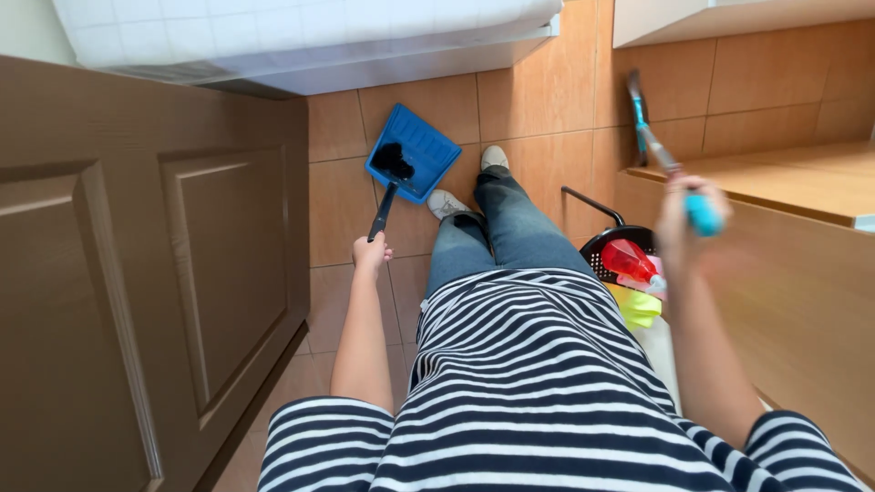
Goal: The person sweeps the tiled floor of a bedroom using a broom and a dustpan. They gather debris from the floor and sweep it into the dustpan, moving around the room to clean different areas near the bed and a desk.
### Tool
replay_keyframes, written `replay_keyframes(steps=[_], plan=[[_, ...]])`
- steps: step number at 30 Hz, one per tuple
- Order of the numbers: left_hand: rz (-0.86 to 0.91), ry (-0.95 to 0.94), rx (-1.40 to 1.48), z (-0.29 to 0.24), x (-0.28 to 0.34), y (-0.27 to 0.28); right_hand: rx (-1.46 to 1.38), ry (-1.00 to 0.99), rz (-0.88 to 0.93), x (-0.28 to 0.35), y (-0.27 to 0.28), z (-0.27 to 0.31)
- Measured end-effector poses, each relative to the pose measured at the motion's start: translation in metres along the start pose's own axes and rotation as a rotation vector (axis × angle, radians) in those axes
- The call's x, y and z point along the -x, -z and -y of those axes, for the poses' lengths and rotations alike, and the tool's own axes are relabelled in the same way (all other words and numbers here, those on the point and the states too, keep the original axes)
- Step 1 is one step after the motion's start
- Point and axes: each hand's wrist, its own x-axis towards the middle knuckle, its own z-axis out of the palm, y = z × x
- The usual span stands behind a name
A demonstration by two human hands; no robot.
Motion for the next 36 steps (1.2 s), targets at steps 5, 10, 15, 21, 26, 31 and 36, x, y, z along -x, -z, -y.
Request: replay_keyframes(steps=[5, 10, 15, 21, 26, 31, 36], plan=[[0.056, -0.033, -0.029, -0.011, 0.000, -0.018, -0.046, 0.047, 0.120, 0.082, -0.037, 0.065], [0.071, -0.050, -0.075, -0.022, 0.001, -0.041, -0.097, -0.064, 0.217, 0.079, -0.015, 0.098], [0.108, -0.030, -0.055, -0.033, 0.001, -0.060, -0.261, -0.159, 0.266, 0.006, 0.053, 0.104], [0.098, -0.012, -0.091, -0.059, 0.013, -0.091, -0.436, -0.311, 0.195, -0.075, 0.158, 0.164], [0.081, -0.040, -0.164, -0.071, 0.030, -0.120, -0.290, -0.243, 0.113, -0.100, 0.190, 0.149], [0.088, -0.101, -0.138, -0.066, 0.026, -0.148, 0.020, 0.088, 0.087, -0.108, 0.135, 0.006], [0.138, -0.079, -0.064, -0.049, 0.000, -0.175, 0.144, 0.227, 0.131, -0.065, 0.035, 0.057]])
